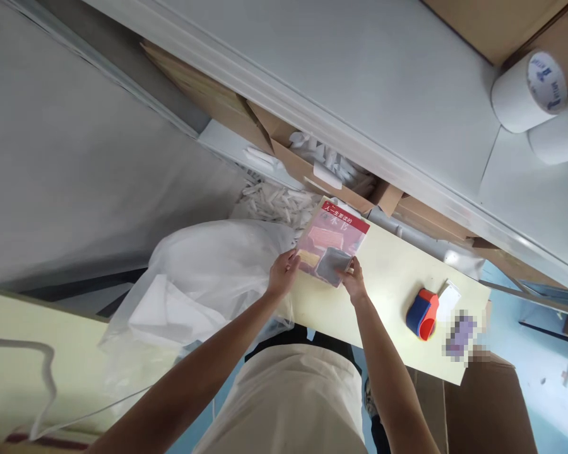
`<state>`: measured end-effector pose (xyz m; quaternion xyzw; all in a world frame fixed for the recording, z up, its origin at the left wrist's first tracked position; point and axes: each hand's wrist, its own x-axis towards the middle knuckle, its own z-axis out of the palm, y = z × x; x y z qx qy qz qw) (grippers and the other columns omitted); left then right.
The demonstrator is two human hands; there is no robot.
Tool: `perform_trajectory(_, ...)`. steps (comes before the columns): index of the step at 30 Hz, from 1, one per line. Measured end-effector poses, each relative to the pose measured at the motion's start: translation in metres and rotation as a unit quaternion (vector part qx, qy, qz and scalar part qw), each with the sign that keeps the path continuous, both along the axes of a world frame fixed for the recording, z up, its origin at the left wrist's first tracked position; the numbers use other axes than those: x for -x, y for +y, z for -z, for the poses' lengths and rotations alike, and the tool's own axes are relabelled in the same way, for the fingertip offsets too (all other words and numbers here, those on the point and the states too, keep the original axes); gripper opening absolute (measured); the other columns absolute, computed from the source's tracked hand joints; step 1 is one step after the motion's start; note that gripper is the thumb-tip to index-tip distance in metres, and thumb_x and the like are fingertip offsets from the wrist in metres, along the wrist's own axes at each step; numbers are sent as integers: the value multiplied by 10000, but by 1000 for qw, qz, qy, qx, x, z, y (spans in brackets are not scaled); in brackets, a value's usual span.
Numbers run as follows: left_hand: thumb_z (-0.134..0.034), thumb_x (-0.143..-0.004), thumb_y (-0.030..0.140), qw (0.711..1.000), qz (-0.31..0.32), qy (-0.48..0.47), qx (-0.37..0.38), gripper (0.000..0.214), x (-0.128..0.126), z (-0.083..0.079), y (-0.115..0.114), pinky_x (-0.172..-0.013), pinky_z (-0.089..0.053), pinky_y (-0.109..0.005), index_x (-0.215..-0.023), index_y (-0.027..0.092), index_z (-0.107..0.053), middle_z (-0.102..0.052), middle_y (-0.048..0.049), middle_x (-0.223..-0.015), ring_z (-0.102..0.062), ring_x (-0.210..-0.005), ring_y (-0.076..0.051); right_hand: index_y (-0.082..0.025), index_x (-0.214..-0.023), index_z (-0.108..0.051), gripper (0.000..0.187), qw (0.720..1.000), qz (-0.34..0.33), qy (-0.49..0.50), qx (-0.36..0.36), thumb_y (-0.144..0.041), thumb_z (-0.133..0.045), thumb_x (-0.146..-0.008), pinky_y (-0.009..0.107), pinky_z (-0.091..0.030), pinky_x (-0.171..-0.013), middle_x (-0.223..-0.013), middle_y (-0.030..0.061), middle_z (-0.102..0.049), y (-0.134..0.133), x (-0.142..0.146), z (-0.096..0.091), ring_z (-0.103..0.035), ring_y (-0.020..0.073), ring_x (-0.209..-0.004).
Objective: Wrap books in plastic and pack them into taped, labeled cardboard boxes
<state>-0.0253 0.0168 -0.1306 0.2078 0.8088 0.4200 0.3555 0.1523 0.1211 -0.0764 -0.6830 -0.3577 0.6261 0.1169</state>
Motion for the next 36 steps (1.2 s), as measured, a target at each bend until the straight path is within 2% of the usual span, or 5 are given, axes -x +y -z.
perform_trajectory(9,-712,-772,385,972,-164,-162,-45,366,-13,-19,-15,-993,-463,-371,-1074,184,-668,-668,-143,-1245,-595,-1214,-290,-308,-1389,-427,872,995,-26,22,-90,-417,-698,-568,340,-499,-806,-1181,45,-592,-16,-16,30,-620,224,-1008)
perform_trajectory(16,-821,-578,400,960,-206,-181,-63,338,-77,-55,-122,-790,-549,-420,-811,177,-719,-757,-124,-881,-709,-871,-314,-251,-1349,-479,833,988,-87,4,-125,-381,-704,-558,350,-513,-756,-1204,105,-617,-75,-55,30,-619,279,-1026)
perform_trajectory(22,-831,-498,471,940,-264,-209,-59,377,-138,-76,-209,-831,-546,-411,-726,189,-724,-748,-74,-766,-713,-814,-281,-237,-1275,-542,732,976,-197,32,-87,-392,-689,-575,353,-512,-722,-1176,95,-615,-132,-84,30,-651,240,-886)
perform_trajectory(31,-841,-453,564,883,-434,-130,-125,437,-138,-123,-267,-627,-573,-331,-500,178,-642,-648,-22,-497,-636,-519,-184,-218,-1171,-575,624,921,-353,122,-110,-409,-691,-588,341,-504,-704,-1126,82,-629,-170,-38,6,-647,225,-829)
perform_trajectory(36,-819,-492,616,827,-505,-89,-231,499,-123,-151,-322,-751,-597,-377,-679,161,-736,-751,-73,-688,-723,-694,-242,-220,-1121,-596,612,887,-414,170,-111,-421,-709,-554,334,-502,-703,-1080,71,-652,-218,1,-12,-645,214,-785)
